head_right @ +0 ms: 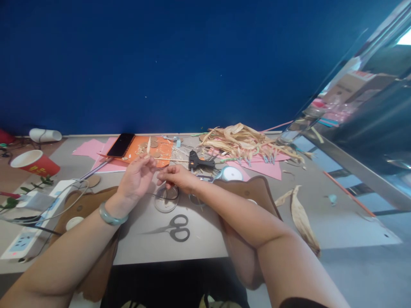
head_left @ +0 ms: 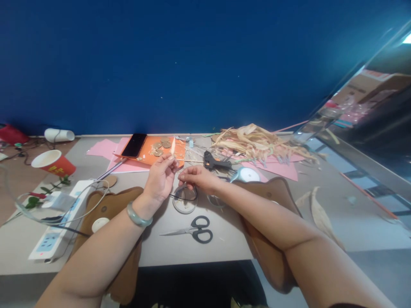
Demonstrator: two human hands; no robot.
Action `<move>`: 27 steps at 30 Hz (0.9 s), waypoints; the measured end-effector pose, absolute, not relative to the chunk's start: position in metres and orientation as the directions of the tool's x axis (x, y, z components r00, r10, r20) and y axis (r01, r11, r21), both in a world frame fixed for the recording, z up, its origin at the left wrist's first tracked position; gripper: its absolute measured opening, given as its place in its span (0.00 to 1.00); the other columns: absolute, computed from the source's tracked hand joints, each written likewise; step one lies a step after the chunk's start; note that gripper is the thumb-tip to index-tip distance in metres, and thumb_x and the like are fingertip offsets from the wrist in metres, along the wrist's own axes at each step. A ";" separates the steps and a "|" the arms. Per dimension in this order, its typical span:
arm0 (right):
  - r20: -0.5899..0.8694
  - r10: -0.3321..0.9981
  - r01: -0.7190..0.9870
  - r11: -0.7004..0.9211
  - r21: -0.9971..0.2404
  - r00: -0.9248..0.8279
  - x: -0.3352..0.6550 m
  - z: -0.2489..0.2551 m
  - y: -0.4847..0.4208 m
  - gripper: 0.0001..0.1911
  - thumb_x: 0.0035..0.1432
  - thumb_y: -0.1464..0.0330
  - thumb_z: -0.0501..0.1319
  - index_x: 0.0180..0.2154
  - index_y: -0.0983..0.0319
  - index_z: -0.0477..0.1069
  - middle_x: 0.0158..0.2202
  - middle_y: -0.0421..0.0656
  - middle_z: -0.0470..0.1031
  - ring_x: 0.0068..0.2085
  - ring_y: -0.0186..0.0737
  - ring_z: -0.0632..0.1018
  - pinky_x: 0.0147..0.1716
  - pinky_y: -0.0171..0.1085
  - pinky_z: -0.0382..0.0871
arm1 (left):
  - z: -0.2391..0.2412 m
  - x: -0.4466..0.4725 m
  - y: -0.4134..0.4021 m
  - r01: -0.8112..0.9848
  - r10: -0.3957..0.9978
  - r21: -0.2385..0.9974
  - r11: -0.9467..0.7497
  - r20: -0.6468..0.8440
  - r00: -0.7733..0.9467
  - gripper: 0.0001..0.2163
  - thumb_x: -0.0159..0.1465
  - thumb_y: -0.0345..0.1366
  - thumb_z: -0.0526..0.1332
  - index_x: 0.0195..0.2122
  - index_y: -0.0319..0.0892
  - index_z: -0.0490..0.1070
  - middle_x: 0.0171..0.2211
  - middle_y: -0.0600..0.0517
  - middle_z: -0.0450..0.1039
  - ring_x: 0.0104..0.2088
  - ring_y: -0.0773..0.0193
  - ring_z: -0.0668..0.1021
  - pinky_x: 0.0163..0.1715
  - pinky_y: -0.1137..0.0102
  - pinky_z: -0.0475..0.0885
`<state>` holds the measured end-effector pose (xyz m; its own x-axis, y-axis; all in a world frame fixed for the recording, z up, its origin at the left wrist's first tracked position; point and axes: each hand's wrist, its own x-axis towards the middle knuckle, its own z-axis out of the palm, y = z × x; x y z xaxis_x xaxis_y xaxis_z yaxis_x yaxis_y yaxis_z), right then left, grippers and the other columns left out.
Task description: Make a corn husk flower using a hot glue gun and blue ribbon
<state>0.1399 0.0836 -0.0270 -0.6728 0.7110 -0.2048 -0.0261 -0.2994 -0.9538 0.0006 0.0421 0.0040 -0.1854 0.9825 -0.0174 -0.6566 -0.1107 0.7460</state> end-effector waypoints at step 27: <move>-0.084 0.809 -0.045 -0.135 -0.990 -0.582 0.137 -0.023 0.076 0.13 0.53 0.61 0.64 0.28 0.64 0.66 0.21 0.36 0.73 0.15 0.23 0.67 0.16 0.26 0.56 | -0.004 0.002 0.040 -0.637 0.998 0.767 -0.070 0.054 -0.043 0.07 0.53 0.32 0.67 0.27 0.41 0.68 0.23 0.55 0.70 0.27 0.67 0.73 0.29 0.71 0.66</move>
